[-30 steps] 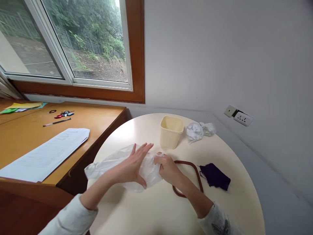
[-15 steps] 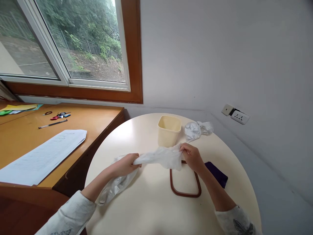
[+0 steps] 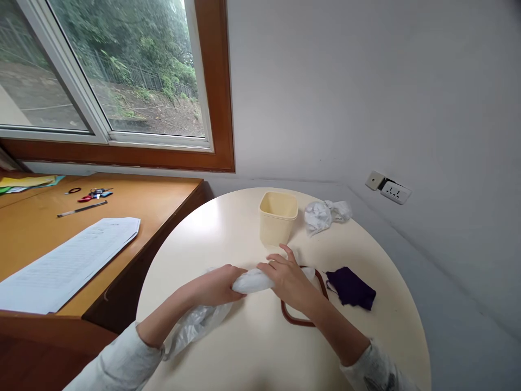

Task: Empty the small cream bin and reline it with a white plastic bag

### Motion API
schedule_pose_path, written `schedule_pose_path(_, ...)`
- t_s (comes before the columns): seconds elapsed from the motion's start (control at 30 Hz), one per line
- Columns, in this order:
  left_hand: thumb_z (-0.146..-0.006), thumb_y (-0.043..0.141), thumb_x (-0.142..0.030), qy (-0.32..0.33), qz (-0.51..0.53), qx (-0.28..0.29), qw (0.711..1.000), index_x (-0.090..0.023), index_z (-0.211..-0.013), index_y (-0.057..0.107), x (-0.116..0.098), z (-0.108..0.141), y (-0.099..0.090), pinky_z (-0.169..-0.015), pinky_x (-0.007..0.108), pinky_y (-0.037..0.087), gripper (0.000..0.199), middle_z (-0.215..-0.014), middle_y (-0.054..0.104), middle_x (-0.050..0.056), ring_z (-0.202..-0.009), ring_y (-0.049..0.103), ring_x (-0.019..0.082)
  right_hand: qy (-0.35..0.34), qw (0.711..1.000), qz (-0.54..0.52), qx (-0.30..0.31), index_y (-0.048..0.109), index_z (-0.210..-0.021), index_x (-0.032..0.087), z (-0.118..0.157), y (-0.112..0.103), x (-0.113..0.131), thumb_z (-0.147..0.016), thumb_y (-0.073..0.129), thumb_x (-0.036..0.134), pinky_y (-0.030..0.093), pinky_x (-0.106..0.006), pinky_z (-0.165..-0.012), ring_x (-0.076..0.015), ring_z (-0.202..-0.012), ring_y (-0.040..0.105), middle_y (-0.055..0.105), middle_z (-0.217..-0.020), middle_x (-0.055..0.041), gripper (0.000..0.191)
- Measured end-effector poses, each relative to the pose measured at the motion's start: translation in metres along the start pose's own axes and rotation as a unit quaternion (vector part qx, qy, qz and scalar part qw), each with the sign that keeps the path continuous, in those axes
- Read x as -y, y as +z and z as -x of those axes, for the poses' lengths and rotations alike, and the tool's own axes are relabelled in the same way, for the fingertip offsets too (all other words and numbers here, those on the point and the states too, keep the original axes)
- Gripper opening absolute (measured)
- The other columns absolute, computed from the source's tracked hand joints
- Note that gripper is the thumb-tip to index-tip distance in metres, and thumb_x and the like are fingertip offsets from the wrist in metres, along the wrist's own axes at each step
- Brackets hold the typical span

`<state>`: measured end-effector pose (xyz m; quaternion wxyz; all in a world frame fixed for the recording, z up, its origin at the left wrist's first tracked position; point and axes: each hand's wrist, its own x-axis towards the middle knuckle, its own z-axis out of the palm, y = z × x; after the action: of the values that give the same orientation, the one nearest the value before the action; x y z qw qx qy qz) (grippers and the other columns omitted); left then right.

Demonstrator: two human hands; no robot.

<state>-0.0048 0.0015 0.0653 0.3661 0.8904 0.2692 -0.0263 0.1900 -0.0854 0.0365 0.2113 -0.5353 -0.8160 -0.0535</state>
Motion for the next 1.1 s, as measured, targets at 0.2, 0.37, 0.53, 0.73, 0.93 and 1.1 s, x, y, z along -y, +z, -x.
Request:
schedule_pose_path(0.2,-0.069,0.048,-0.023,-0.028,-0.028,-0.047,0.998,-0.021,-0.069,0.056,0.023,0.009,-0.005,-0.049,0.025,0.027,0.008,-0.065,0.057,0.000,-0.055,0.047,0.015,0.067,0.998,0.012,0.010,0.057,-0.105,0.021,0.034,-0.003,-0.036,-0.076,0.043,0.001,0.030,-0.041,-0.095,-0.0193,-0.088,0.057,0.065,-0.091,-0.0062,0.038)
schedule_pose_path(0.37,-0.075,0.047,-0.025,-0.041,0.080,-0.068,0.994,-0.020,-0.069,0.054,0.041,0.017,-0.009,-0.050,0.024,0.026,0.010,-0.064,0.051,-0.001,-0.055,0.039,0.013,0.266,0.964,0.013,0.011,0.027,-0.138,0.023,0.107,-0.017,-0.065,-0.092,0.028,0.033,0.026,-0.042,-0.104,-0.0199,-0.127,0.034,0.041,-0.138,-0.0063,0.047)
schedule_pose_path(0.53,-0.075,0.050,-0.025,-0.045,0.135,-0.075,0.987,-0.020,-0.070,0.054,0.043,0.014,-0.010,-0.050,0.023,0.025,0.008,-0.063,0.045,-0.002,-0.055,0.034,0.012,0.386,0.914,0.062,0.111,0.020,-0.142,0.020,0.173,0.004,-0.096,-0.091,0.019,0.043,0.020,-0.044,-0.109,-0.0201,-0.134,0.021,0.027,-0.145,-0.0022,0.056)
schedule_pose_path(0.73,-0.076,0.046,-0.031,-0.041,0.096,-0.064,0.992,-0.020,-0.071,0.050,0.033,0.008,-0.011,-0.051,0.023,0.027,0.013,-0.064,0.044,-0.002,-0.056,0.035,0.012,0.471,0.871,0.112,0.081,0.026,-0.140,0.013,0.184,0.012,-0.125,-0.089,0.018,0.043,0.020,-0.046,-0.108,-0.0225,-0.133,0.024,0.029,-0.144,-0.0064,0.059)
schedule_pose_path(0.93,-0.078,0.038,-0.033,-0.062,-0.032,-0.054,0.996,-0.019,-0.066,0.045,0.010,0.001,-0.019,-0.049,0.024,0.026,0.020,-0.062,0.046,-0.001,-0.053,0.037,0.012,0.297,0.943,0.086,-0.120,0.050,-0.121,0.017,0.105,-0.028,-0.071,-0.090,0.032,0.038,0.031,-0.042,-0.101,-0.0222,-0.117,0.044,0.053,-0.123,-0.0099,0.041)
schedule_pose_path(1.1,-0.072,0.041,-0.021,-0.017,-0.103,-0.055,0.993,-0.020,-0.068,0.048,-0.035,-0.010,-0.013,-0.047,0.024,0.026,0.008,-0.062,0.052,-0.001,-0.053,0.046,0.014,0.133,0.987,0.068,-0.055,0.038,-0.131,0.021,0.017,-0.047,0.011,-0.067,0.068,0.038,0.042,-0.037,-0.079,-0.0248,-0.093,0.051,0.055,-0.107,-0.0092,0.073)
